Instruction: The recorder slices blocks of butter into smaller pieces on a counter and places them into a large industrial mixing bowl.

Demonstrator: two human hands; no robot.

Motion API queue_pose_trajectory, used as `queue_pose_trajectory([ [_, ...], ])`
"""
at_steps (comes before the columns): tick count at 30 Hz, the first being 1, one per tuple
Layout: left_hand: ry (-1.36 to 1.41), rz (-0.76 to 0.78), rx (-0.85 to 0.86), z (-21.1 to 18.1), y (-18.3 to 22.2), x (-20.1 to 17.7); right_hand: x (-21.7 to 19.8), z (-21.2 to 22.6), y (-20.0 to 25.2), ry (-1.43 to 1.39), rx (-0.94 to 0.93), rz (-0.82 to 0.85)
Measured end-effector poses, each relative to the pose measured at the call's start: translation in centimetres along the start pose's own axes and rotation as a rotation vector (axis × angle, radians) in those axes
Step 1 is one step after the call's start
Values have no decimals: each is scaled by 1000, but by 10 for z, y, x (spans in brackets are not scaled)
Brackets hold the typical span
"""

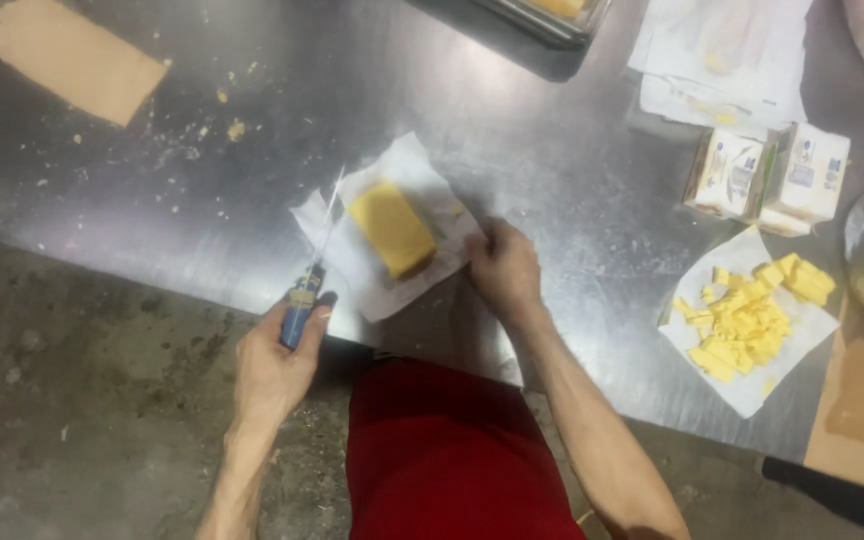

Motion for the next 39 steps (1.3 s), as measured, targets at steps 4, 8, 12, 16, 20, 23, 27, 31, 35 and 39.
queue_pose_trajectory([
  [4,-49,165,-45,-7,-24,-3,-1,-11,-6,-88,135,52],
  [8,77,208,352,-14,-29,9,-24,-50,35,-154,388,53],
  [12,-62,387,29,-13,-25,30,-24,-110,116,-437,511,-97],
  [16,29,489,82,-15,-22,58,-5,-95,192,-853,772,-33],
  [20,4,561,113,-16,-22,79,28,-35,194,-1193,802,154],
  [23,-6,546,179,-33,-16,75,18,-17,192,-1218,649,379],
  [27,-25,479,234,-35,2,67,-11,-40,195,-377,317,98],
  [31,-81,488,-1,-23,27,74,-43,-85,174,-63,183,-293],
  [35,-91,534,-121,-41,48,100,-50,-129,109,-70,213,-264],
  [39,-242,382,-142,-24,65,114,-27,-151,55,32,-220,-325],
])
Point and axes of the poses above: each hand's wrist, its own y-axis away from the middle knuckle, its own x-axis out of the palm, z = x × y, the point moved 1 cm from there along -y, towards the middle knuckle, and after that the axes turned 13 degrees about y, right-handed, at the moved point
